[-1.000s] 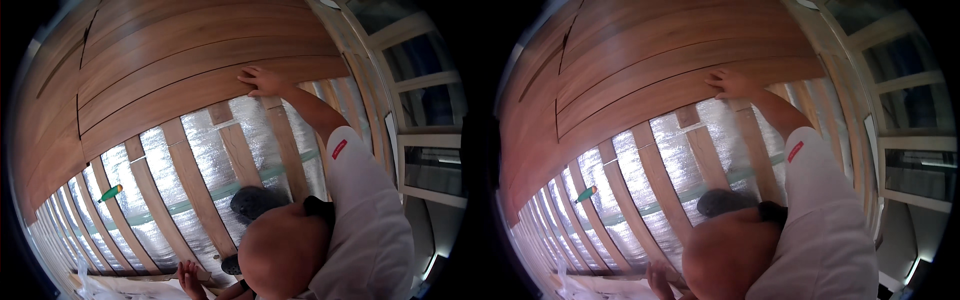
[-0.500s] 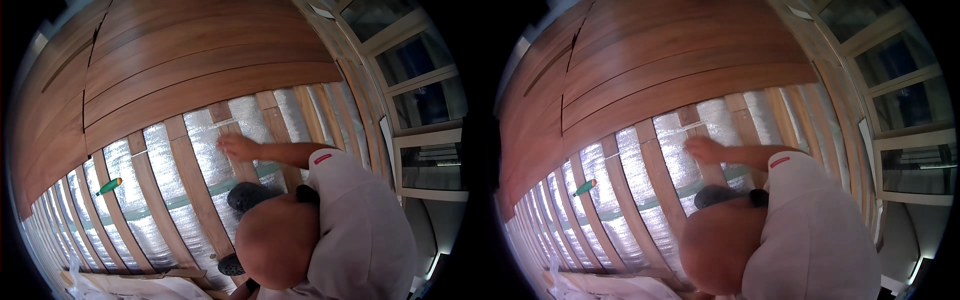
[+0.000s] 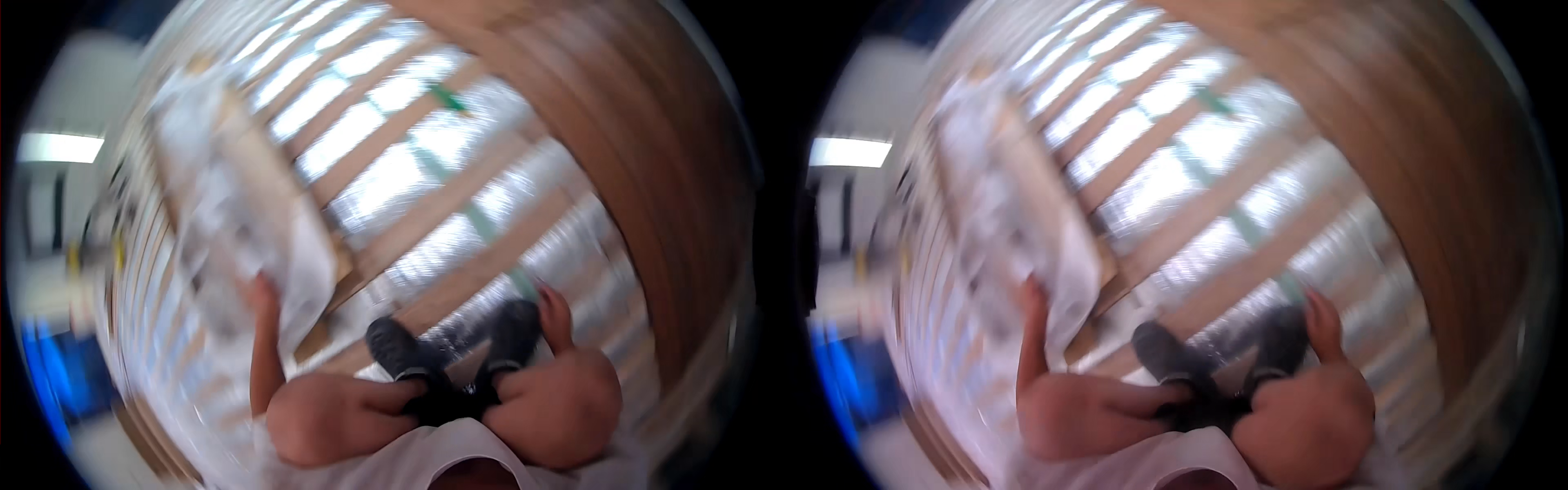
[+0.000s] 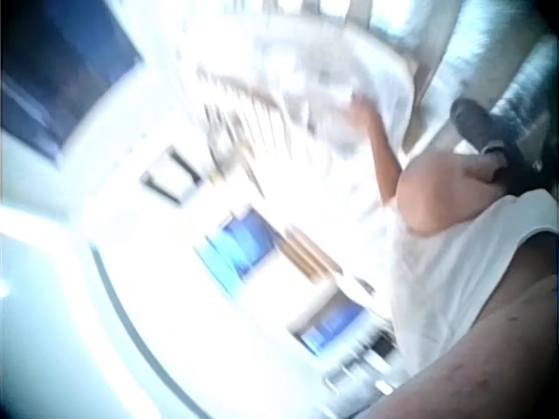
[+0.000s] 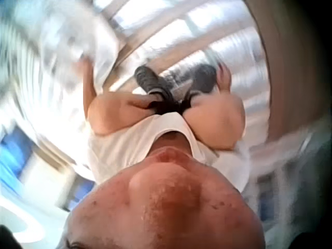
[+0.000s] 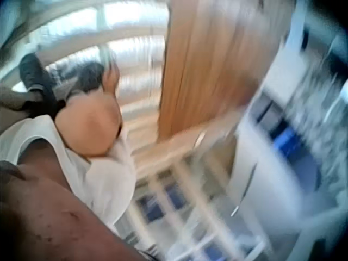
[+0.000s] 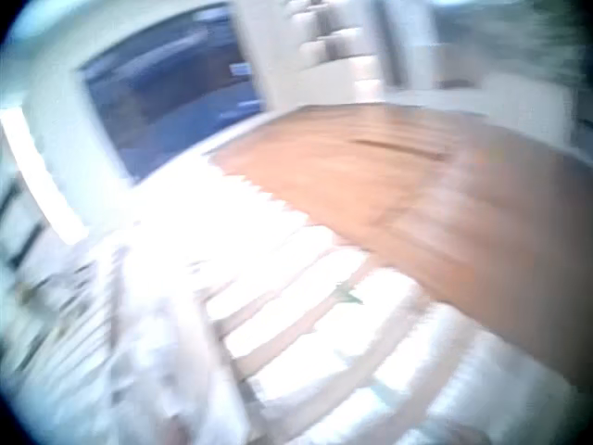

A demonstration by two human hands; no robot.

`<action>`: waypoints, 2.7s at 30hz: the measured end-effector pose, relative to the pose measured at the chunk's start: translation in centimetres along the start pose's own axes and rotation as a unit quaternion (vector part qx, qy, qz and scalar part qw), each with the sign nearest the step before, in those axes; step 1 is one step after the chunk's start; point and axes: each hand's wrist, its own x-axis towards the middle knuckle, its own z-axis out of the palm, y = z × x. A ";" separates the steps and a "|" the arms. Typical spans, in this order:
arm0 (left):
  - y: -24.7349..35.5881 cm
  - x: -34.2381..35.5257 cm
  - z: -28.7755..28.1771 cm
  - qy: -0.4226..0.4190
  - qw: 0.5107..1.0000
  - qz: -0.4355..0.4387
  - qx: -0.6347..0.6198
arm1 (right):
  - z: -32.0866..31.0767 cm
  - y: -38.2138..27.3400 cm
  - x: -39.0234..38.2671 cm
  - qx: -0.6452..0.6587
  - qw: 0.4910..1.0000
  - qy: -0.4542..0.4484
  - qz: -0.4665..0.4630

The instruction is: The person installs wood floorboards onto a slatted subfloor by lifting boards from their packaging, removing plastic wrap, and positioning them into the existing flooring layout.

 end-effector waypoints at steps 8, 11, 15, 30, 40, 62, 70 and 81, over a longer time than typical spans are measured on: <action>-11.4 -17.0 -14.4 0.154 0.943 -0.224 0.192 | 2.1 -2.5 1.5 0.191 0.977 -0.092 0.037; -17.8 -25.9 -17.5 -0.144 0.866 -0.444 0.178 | 0.5 -2.1 2.9 0.179 0.976 -0.120 0.025; -15.0 -20.4 -19.6 -0.247 0.855 -0.387 0.241 | -1.8 -2.1 4.9 0.155 0.982 -0.095 0.058; -3.2 -6.6 -4.5 -0.088 0.917 -0.362 -0.141 | -9.4 -1.4 -4.0 -0.064 0.969 -0.089 0.221; -4.3 -5.6 -6.2 -0.039 0.965 -0.258 -0.024 | -3.7 -6.5 5.5 0.035 0.976 -0.191 0.094; 22.8 -5.7 -13.2 -0.104 0.928 -0.079 -0.350 | 12.9 -28.2 21.4 0.286 0.857 -0.421 0.075; 9.2 2.2 -13.8 0.169 0.982 0.062 0.059 | 0.7 -16.2 16.7 0.357 0.882 -0.203 0.232; -18.6 -8.7 -15.5 0.120 0.927 -0.267 0.234 | -8.1 -13.8 7.4 0.421 0.838 0.005 0.348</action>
